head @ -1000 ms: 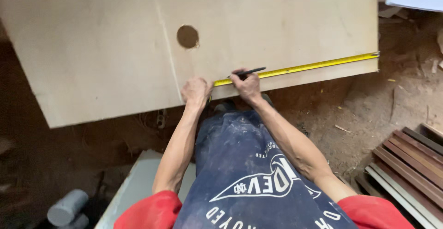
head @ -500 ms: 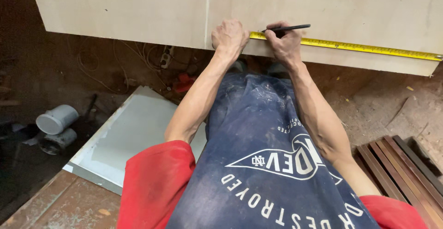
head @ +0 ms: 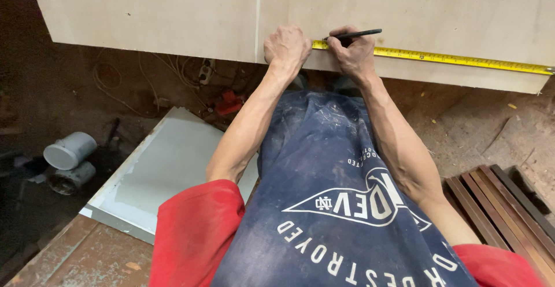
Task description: The person measures and marks a large plywood sheet using a tape measure, pencil, and straightedge, then cuts along the marked line with a circular saw. The cut separates a strip from the main sheet.
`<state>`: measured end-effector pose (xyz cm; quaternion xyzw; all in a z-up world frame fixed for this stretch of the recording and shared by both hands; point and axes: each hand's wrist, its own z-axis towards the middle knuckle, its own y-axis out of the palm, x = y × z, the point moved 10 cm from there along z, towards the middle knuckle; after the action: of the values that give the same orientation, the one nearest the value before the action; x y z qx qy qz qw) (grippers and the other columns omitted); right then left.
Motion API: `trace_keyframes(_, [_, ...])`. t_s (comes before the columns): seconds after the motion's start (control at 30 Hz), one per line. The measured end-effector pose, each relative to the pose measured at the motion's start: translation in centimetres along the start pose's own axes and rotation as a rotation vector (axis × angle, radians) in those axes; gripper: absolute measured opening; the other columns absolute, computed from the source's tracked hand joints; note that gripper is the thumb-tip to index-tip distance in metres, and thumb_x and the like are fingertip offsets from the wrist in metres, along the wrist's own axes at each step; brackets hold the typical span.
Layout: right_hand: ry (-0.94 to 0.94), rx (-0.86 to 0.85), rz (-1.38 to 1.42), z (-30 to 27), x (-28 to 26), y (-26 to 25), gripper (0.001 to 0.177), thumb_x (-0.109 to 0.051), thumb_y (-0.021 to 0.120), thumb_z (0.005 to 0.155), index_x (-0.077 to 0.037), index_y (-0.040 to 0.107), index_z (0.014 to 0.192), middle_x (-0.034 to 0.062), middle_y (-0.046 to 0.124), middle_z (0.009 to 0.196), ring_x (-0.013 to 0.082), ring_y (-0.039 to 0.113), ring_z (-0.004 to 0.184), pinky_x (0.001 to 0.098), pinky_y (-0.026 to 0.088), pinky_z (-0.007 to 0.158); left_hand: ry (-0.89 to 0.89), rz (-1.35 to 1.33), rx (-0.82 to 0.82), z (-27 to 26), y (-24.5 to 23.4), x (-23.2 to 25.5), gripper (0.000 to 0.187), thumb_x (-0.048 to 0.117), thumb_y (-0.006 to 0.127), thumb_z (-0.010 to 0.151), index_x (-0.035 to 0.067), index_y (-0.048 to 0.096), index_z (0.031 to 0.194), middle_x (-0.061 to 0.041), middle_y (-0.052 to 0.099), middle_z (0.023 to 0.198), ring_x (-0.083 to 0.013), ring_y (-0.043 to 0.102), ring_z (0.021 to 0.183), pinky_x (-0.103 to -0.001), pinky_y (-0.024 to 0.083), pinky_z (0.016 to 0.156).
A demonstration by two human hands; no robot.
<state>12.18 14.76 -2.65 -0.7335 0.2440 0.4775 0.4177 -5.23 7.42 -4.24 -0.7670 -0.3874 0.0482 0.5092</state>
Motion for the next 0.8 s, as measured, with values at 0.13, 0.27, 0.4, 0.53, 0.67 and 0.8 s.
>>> trace_keyframes(0.13, [0.003,-0.008,0.001,0.1,0.0,0.1,0.012,-0.01,0.075,0.093,-0.001,0.075,0.099,0.0047,0.073,0.079,0.0088,0.066,0.072,0.0257,0.054,0.066,0.002,-0.015,0.014,-0.1,-0.1,0.0,0.029,0.033,0.066,0.081,0.007,0.078,0.085,-0.019,0.075,0.085,-0.0383,0.075,0.081,-0.049,0.06,0.067])
trace_keyframes(0.27, [0.053,0.012,-0.021,0.2,0.4,0.0,0.012,-0.012,0.076,0.091,-0.002,0.076,0.097,0.0038,0.073,0.077,0.0081,0.065,0.069,0.0256,0.054,0.063,0.013,-0.013,0.023,0.0,0.0,0.0,0.029,0.033,0.067,0.081,0.008,0.078,0.084,-0.019,0.075,0.086,-0.0383,0.075,0.081,-0.05,0.059,0.067])
trace_keyframes(0.4, [0.082,0.013,-0.037,0.3,0.5,0.1,0.012,-0.013,0.076,0.091,-0.002,0.076,0.096,0.0046,0.073,0.076,0.0089,0.066,0.069,0.0263,0.054,0.063,0.018,0.002,0.01,0.2,0.6,-0.1,0.03,0.035,0.067,0.081,0.008,0.078,0.085,-0.018,0.075,0.086,-0.0377,0.075,0.082,-0.05,0.059,0.066])
trace_keyframes(0.53, [0.146,-0.01,-0.059,0.5,0.8,0.0,0.014,-0.016,0.076,0.09,-0.002,0.076,0.095,0.0055,0.074,0.075,0.01,0.068,0.067,0.0274,0.054,0.062,0.016,0.004,0.014,0.2,0.3,-0.1,0.029,0.034,0.067,0.08,0.008,0.079,0.084,-0.018,0.075,0.084,-0.0371,0.075,0.081,-0.049,0.06,0.066])
trace_keyframes(0.67, [0.093,0.009,0.044,1.0,0.2,-0.5,0.017,-0.017,0.077,0.092,-0.003,0.076,0.1,0.0037,0.077,0.086,0.0083,0.071,0.078,0.0256,0.057,0.069,0.05,-0.069,-0.074,-0.2,0.2,-0.3,0.035,0.043,0.07,0.083,0.01,0.081,0.086,-0.018,0.075,0.085,-0.0379,0.074,0.081,-0.048,0.059,0.073])
trace_keyframes(0.8, [0.178,-0.013,0.007,0.5,1.2,0.0,0.016,-0.017,0.077,0.091,-0.003,0.076,0.098,0.004,0.074,0.079,0.0087,0.067,0.071,0.0259,0.054,0.064,0.093,-0.133,-0.253,-1.6,0.9,-1.4,0.038,0.05,0.073,0.078,0.014,0.083,0.088,-0.016,0.076,0.086,-0.0351,0.073,0.086,-0.046,0.057,0.081])
